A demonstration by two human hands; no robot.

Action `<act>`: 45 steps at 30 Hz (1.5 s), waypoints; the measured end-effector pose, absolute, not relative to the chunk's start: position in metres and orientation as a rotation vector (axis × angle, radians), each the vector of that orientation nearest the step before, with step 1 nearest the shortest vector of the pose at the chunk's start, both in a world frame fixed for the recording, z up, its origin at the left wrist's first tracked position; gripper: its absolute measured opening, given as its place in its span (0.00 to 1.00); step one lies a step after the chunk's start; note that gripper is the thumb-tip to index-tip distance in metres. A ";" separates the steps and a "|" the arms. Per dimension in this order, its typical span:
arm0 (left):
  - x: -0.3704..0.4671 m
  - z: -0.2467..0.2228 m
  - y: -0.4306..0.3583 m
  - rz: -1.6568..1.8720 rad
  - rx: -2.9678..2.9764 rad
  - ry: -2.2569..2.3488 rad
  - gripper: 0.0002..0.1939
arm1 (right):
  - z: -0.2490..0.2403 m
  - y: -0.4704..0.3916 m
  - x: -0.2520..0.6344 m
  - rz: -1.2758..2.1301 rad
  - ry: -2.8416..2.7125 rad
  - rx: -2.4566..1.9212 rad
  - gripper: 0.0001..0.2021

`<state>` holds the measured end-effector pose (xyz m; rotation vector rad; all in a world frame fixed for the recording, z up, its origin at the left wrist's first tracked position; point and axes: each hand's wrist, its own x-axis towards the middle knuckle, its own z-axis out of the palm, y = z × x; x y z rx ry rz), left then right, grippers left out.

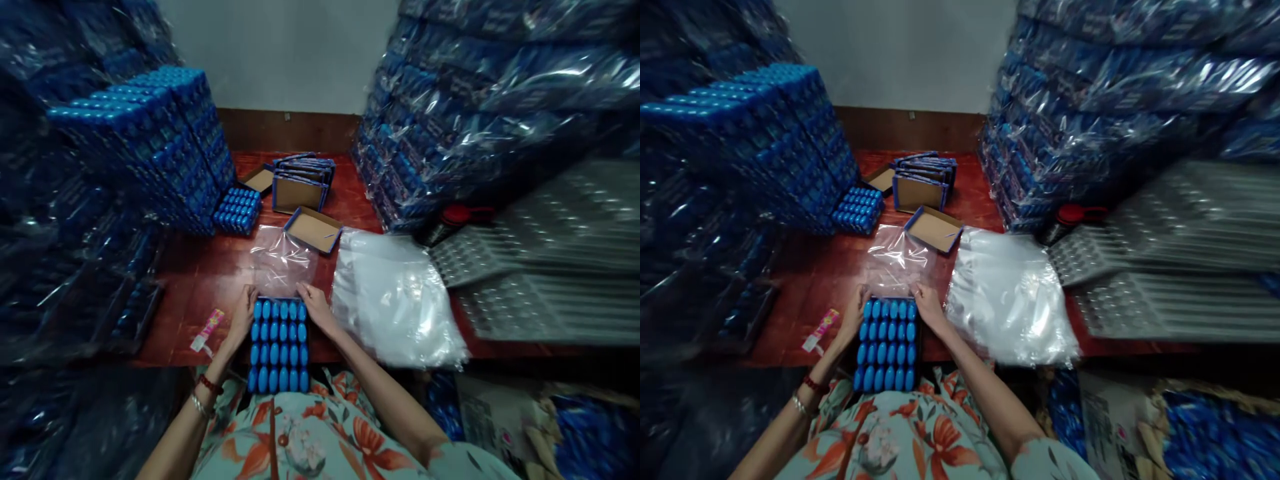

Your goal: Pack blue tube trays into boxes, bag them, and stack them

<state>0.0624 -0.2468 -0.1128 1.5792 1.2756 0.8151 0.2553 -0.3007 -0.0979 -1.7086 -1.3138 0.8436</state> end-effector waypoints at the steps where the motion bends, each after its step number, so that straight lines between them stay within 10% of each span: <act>1: 0.061 -0.112 -0.248 0.820 1.554 1.291 0.11 | -0.098 -0.301 0.254 0.859 -1.307 -1.692 0.21; 20: 0.024 -0.091 -0.254 0.467 1.802 1.354 0.01 | -0.099 -0.328 0.255 0.839 -1.487 -1.976 0.16; 27: 0.027 -0.088 -0.264 0.434 1.925 1.466 0.12 | -0.078 -0.332 0.257 0.465 -1.603 -2.026 0.26; 32: 0.036 -0.082 -0.267 0.506 2.011 1.551 0.13 | -0.067 -0.300 0.270 0.599 -1.908 -1.743 0.09; 45: -0.012 -0.079 -0.350 0.656 2.877 0.945 0.15 | -0.091 -0.421 0.260 0.453 -1.794 -1.565 0.12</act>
